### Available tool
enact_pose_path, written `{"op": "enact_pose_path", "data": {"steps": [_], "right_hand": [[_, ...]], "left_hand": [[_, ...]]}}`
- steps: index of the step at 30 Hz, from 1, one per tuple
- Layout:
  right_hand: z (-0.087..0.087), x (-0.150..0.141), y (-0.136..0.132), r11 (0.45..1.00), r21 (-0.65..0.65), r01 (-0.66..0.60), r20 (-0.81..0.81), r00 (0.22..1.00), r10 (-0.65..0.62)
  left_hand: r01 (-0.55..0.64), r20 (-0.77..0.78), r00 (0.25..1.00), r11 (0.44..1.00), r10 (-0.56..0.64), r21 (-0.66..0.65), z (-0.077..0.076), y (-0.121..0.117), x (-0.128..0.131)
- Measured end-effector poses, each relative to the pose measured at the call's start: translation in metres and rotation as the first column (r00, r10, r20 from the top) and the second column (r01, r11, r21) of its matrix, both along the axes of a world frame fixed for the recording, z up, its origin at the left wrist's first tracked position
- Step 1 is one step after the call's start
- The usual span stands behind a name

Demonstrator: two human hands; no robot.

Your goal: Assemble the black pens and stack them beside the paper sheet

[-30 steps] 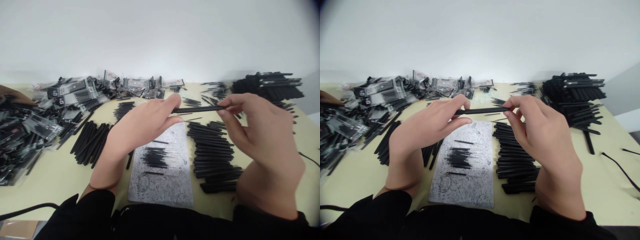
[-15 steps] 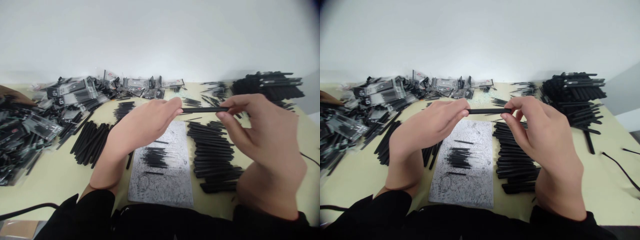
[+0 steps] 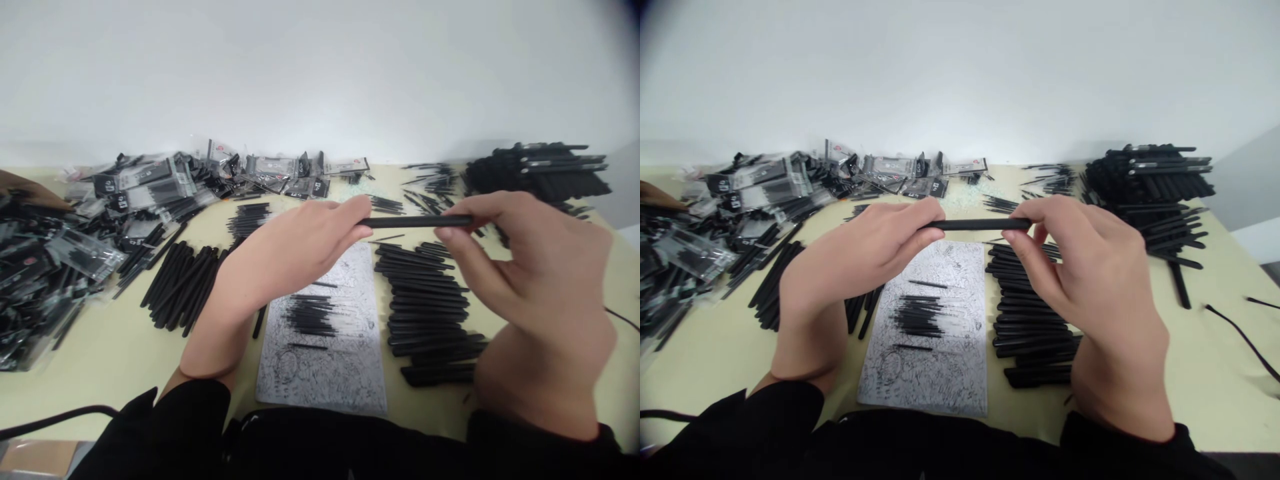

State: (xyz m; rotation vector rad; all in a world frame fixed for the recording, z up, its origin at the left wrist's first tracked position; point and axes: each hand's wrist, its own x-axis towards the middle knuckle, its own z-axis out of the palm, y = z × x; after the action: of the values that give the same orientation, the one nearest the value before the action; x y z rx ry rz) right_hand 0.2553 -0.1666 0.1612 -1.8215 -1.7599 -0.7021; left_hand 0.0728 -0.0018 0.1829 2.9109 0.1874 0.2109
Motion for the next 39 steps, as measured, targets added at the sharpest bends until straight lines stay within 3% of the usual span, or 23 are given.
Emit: {"op": "enact_pose_path", "data": {"steps": [12, 26, 32, 39], "right_hand": [[-0.0018, 0.0045, -0.0024, 0.995, -0.082, -0.050, 0.031, 0.998, 0.053], [0.0024, 0.0052, -0.0014, 0.950, -0.252, -0.186, -0.015, 0.982, 0.188], [0.0025, 0.0039, -0.0011, 0.950, -0.235, -0.204, -0.047, 0.979, 0.199], [0.0044, 0.0005, -0.0021, 0.969, -0.113, -0.222, -0.004, 0.975, 0.223]], "left_hand": [[-0.060, 0.003, 0.998, 0.998, 0.060, -0.006, 0.0006, 0.0003, -0.0044], [-0.112, 0.012, 0.994, 0.989, 0.112, 0.099, -0.0007, 0.0008, -0.0033], [-0.122, 0.007, 0.992, 0.984, 0.122, 0.132, -0.0003, 0.0002, -0.0031], [-0.096, -0.052, 0.993, 0.984, 0.105, 0.147, 0.0004, 0.0002, -0.0042]]}}
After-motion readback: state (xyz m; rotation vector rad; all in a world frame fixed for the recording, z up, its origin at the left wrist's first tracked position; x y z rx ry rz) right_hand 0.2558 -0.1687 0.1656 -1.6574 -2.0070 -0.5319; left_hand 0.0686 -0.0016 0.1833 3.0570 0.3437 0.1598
